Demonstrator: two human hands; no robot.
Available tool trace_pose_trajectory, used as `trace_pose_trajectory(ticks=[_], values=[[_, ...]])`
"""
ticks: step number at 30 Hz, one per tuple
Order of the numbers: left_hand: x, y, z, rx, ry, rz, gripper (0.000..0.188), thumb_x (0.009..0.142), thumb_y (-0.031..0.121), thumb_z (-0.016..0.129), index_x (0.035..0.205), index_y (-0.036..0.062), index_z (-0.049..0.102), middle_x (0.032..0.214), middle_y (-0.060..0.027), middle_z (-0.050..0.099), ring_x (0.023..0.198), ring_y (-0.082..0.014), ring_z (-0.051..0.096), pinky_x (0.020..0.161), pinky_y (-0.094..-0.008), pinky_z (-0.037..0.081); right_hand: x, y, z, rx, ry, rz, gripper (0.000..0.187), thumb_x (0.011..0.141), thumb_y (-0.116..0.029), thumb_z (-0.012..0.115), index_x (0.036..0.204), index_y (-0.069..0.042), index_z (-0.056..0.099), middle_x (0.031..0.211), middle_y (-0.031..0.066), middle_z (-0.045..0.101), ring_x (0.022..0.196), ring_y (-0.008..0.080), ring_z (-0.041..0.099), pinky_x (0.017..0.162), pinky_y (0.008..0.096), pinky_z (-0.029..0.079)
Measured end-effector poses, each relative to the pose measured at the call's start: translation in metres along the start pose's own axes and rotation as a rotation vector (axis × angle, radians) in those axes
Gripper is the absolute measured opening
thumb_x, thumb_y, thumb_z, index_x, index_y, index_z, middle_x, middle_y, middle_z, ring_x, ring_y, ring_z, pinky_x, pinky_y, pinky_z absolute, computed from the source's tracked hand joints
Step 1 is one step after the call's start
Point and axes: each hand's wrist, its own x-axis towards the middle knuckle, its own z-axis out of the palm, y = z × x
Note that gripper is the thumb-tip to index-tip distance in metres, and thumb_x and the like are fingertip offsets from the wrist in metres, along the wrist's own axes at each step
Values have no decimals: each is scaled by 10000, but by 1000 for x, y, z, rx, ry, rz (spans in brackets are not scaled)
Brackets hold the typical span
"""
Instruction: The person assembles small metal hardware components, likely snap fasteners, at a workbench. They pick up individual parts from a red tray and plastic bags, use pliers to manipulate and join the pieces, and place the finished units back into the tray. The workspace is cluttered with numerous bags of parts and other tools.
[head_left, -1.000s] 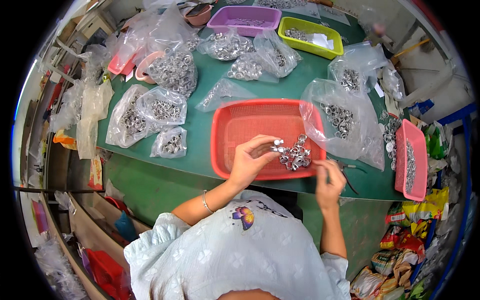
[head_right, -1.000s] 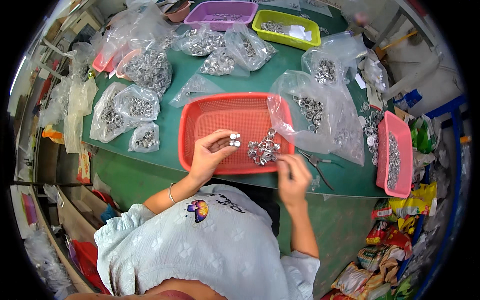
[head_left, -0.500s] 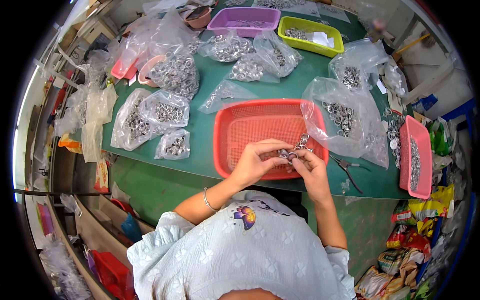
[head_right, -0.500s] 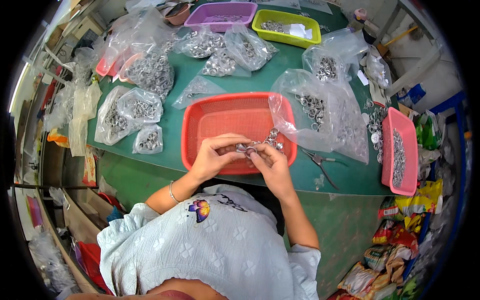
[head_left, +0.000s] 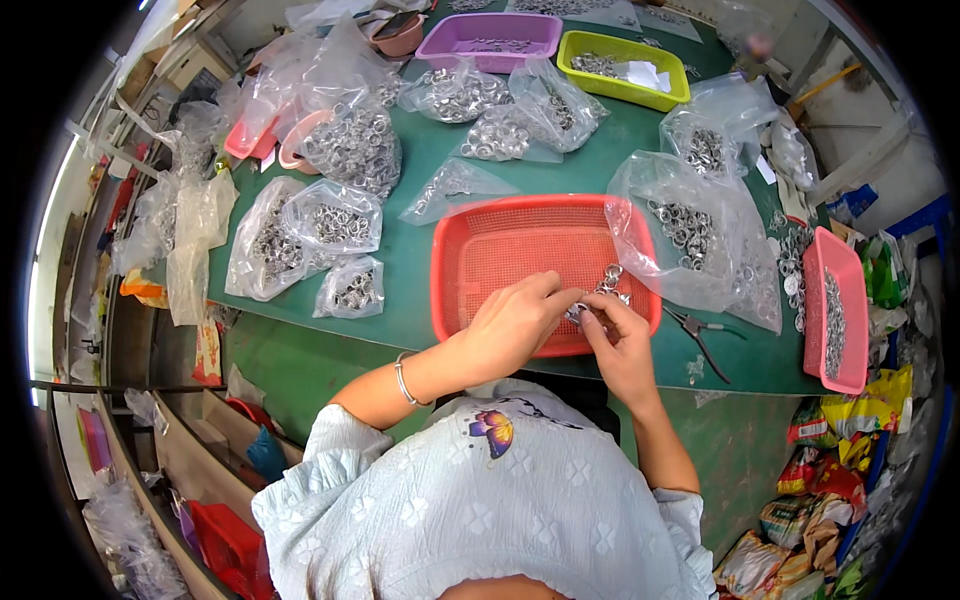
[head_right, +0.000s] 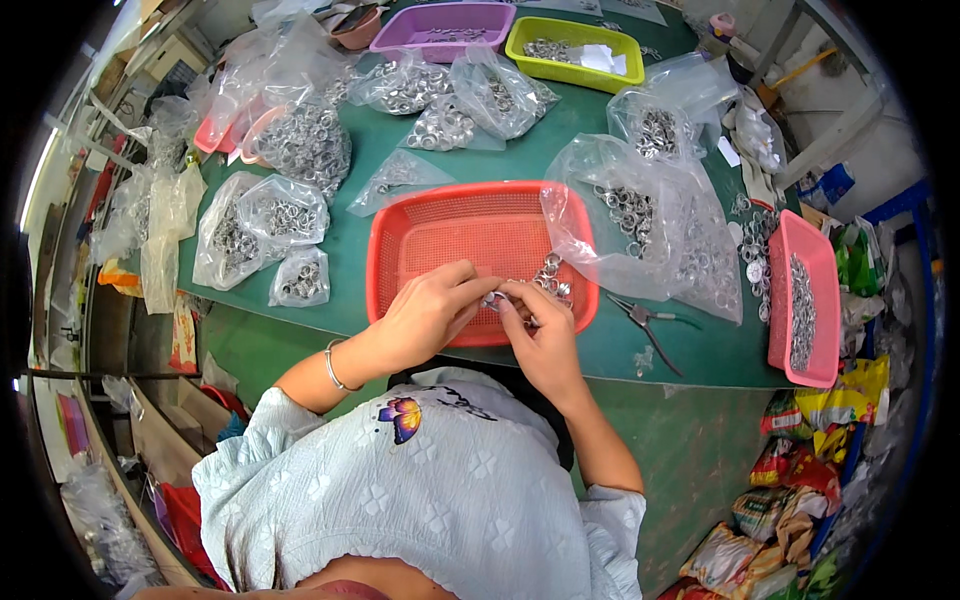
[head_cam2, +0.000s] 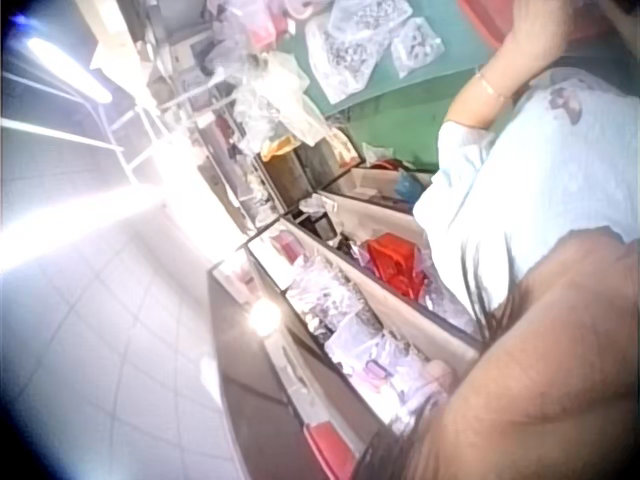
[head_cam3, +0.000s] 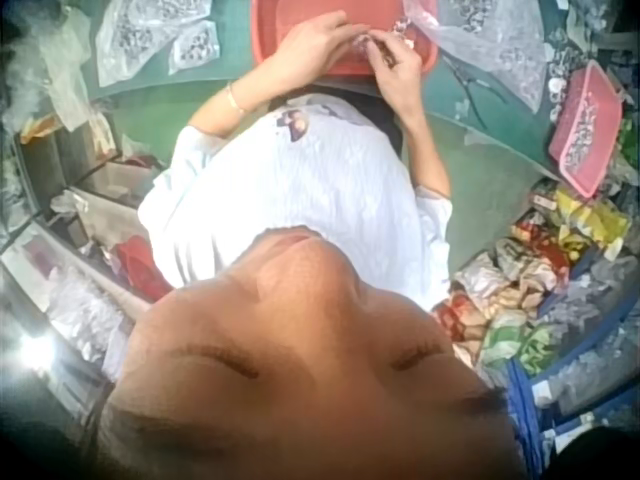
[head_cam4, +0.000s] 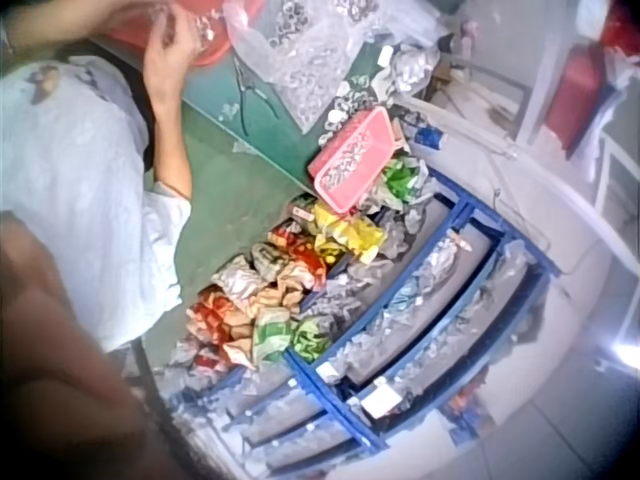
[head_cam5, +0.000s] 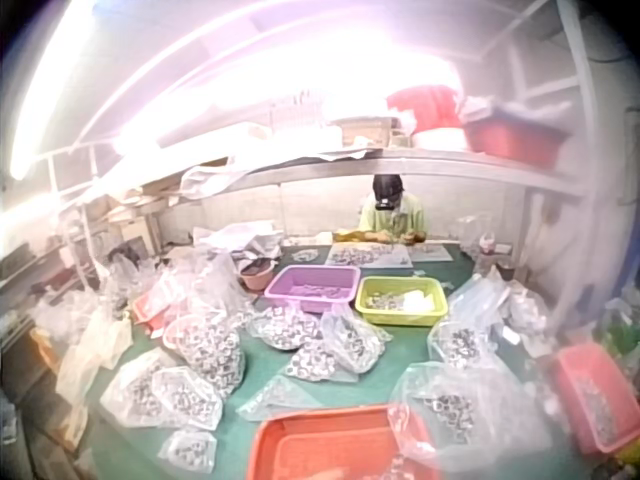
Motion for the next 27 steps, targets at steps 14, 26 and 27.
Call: trace_pose_trajectory(ticks=[14, 26, 27], values=[[10, -11, 6, -11, -77, -2, 108, 729, 29, 576, 819, -28, 557, 706, -171, 576, 652, -384, 564, 564, -435, 455, 3, 0, 2, 160, 11, 174, 129, 860, -2, 504, 959, 42, 574, 746, 0, 562, 608, 40, 473, 538, 191, 385], [6, -17, -4, 45, -241, 73, 141, 703, 75, 640, 757, -30, 562, 741, -166, 583, 671, -353, 562, 579, -398, 452, 3, 12, 0, -23, -22, 71, 119, 850, -29, 538, 936, 30, 596, 757, 26, 576, 617, 58, 484, 550, 209, 402], [8, -14, -7, 112, -276, 103, 148, 701, 87, 644, 730, -27, 554, 736, -166, 582, 667, -355, 564, 573, -399, 452, 4, 10, 0, -75, -37, 42, 115, 843, -24, 541, 927, 33, 595, 756, 42, 572, 615, 73, 490, 551, 217, 403]])
